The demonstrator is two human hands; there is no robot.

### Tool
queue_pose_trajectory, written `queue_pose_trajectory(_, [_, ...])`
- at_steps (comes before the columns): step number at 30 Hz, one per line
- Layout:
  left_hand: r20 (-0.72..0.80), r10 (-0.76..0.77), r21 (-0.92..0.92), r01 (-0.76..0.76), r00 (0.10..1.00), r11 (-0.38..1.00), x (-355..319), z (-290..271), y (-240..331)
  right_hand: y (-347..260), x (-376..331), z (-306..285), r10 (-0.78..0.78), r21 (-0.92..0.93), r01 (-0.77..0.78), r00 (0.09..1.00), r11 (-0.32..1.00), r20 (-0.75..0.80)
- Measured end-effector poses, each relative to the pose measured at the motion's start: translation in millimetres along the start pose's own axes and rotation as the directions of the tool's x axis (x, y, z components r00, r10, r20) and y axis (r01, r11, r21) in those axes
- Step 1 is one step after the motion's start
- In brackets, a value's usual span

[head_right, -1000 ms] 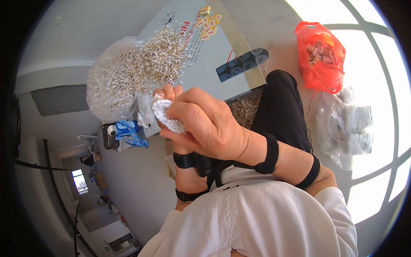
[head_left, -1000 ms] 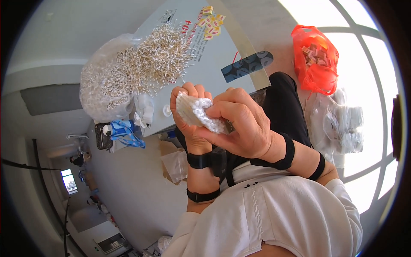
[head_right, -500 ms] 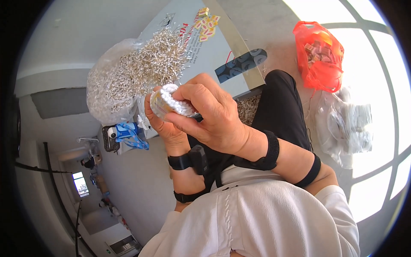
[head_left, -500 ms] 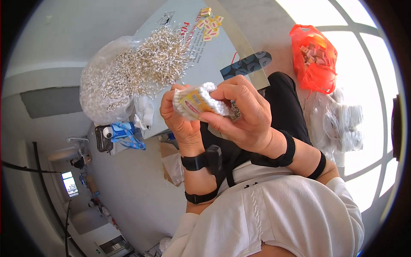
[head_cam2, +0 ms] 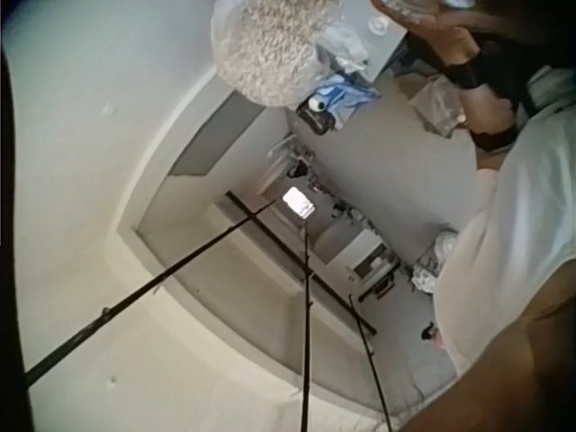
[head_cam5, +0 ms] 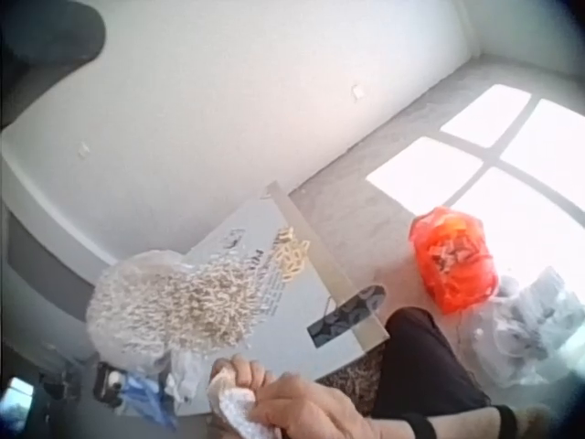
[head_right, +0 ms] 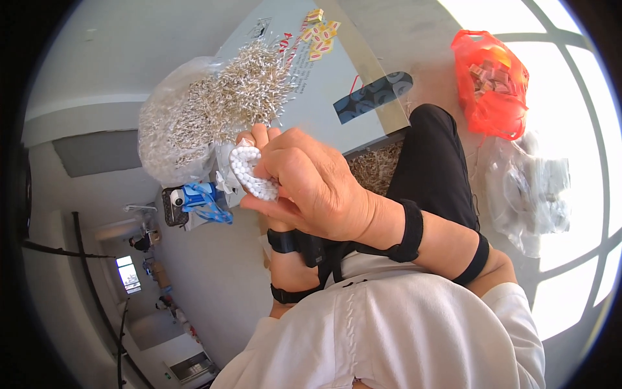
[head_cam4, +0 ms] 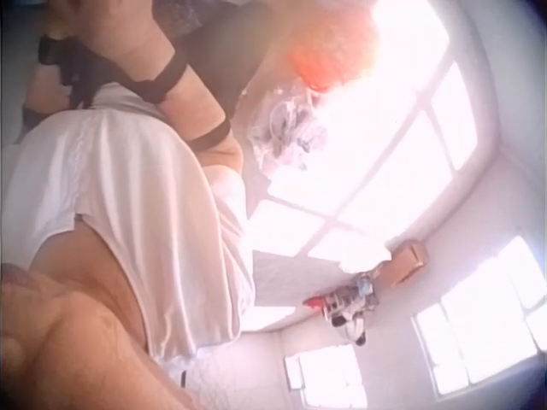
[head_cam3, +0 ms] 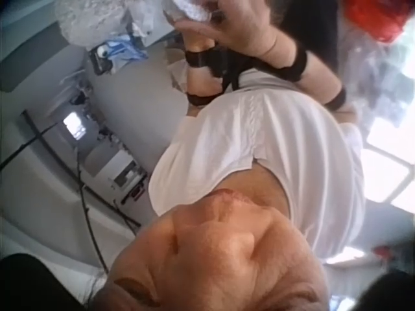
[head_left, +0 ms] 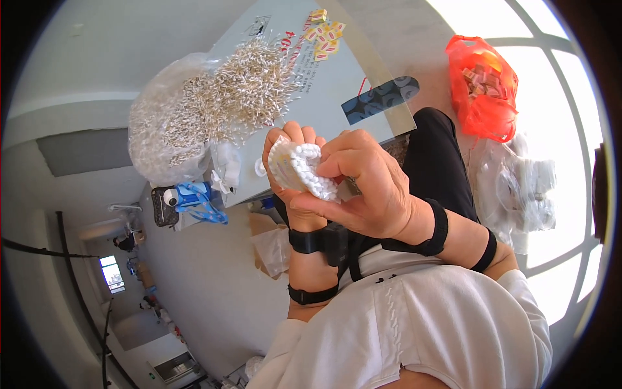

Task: The recorder is manually packaging small bundles of cotton swabs into plastic bags.

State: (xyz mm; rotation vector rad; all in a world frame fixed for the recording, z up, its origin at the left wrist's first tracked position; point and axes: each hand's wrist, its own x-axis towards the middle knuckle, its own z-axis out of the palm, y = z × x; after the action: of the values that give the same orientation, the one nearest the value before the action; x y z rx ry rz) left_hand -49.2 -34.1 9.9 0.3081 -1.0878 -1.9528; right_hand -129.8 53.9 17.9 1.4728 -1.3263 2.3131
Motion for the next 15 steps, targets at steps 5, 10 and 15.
queue_pose_trajectory(5, [0.159,-0.037,-0.192,0.068,0.987,0.979,2.3,-2.3,-2.9,-1.1,0.8,4.7,-0.119,-0.029,0.118,0.993,0.993,-0.02])
queue_pose_trajectory(10, [0.12,-0.084,-0.23,0.11,0.989,0.967,0.1,-2.7,-5.2,1.4,-3.0,6.8,-0.178,-0.053,0.175,0.983,0.983,-0.042])
queue_pose_trajectory(15, [0.099,-0.098,-0.286,0.123,0.99,0.95,-0.9,1.6,-5.4,2.4,-3.4,7.9,-0.252,-0.076,0.248,0.966,0.966,-0.054])
